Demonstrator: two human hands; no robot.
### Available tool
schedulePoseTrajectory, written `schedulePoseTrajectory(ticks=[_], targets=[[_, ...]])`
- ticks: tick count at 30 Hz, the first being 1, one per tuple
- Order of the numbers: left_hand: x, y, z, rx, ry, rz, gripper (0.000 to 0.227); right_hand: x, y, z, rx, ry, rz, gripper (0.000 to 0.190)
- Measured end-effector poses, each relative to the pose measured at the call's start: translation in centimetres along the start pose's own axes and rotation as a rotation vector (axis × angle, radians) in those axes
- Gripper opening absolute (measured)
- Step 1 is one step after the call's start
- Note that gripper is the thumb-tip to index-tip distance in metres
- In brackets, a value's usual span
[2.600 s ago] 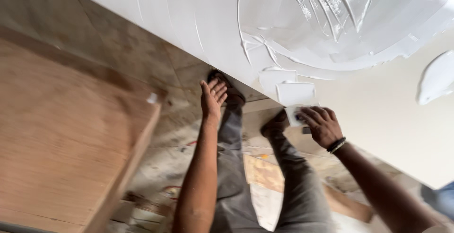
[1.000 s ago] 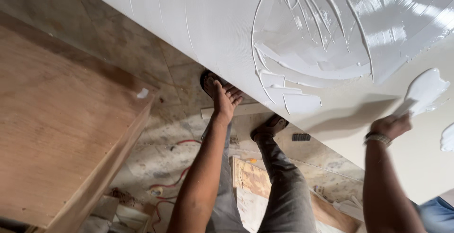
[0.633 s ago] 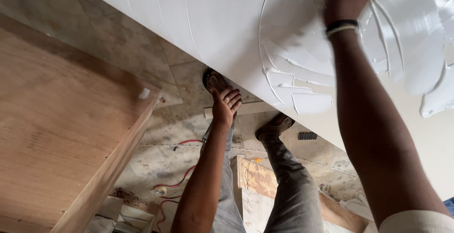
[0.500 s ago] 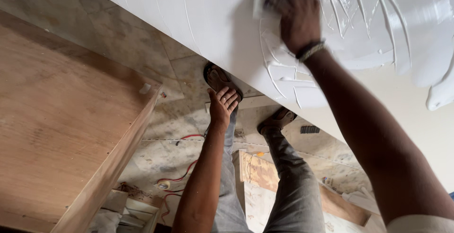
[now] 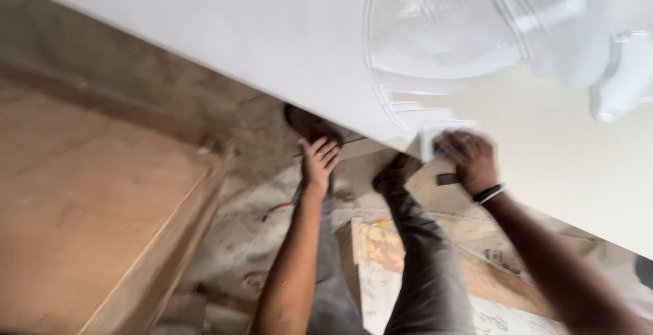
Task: The person applies a white adhesive substance to a large white rectangular panel using a small plastic scraper. They spread the adhesive in broad, sweeping motions across the surface of the panel, which is resting on a wooden support structure.
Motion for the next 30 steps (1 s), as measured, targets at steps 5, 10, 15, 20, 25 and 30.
schedulePoseTrajectory(ticks=[5, 10, 15, 20, 25, 30], targets=[[1.8, 3.1, -1.3, -0.099, -0.003, 0.043, 0.093, 8.2, 0.3, -0.6, -0.115, 0.146, 0.103, 0.046], [4.4, 7.4, -3.3, -0.04, -0.049, 0.056, 0.091, 12.1, -1.7, 7.4, -0.381, 0.719, 0.605, 0.028], [4.8, 9.5, -8.8, -0.086, -0.034, 0.106, 0.095, 10.5, -3.5, 16.4, -0.436, 0.74, 0.743, 0.035], [4.3, 7.0, -12.0, 0.027, -0.088, 0.064, 0.093, 2.5, -3.2, 24.3, -0.245, 1.027, 0.738, 0.047], [4.2, 2.4, -10.2, 0.026, -0.053, 0.056, 0.091, -10.2, -3.9, 27.0, -0.338, 1.017, 0.854, 0.075], [3.7, -1.1, -6.3, 0.046, -0.07, 0.118, 0.09, -28.4, -3.1, 15.2, -0.009, 0.489, 0.634, 0.034]])
Point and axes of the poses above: each hand's wrist, its own x-axis away from the middle knuckle, its own y-axis out of the palm, z = x × y, the point moved 1 cm from there along -x, towards the middle knuckle, and after that the axes turned 4 degrees about -x, right-handed, at the moved point
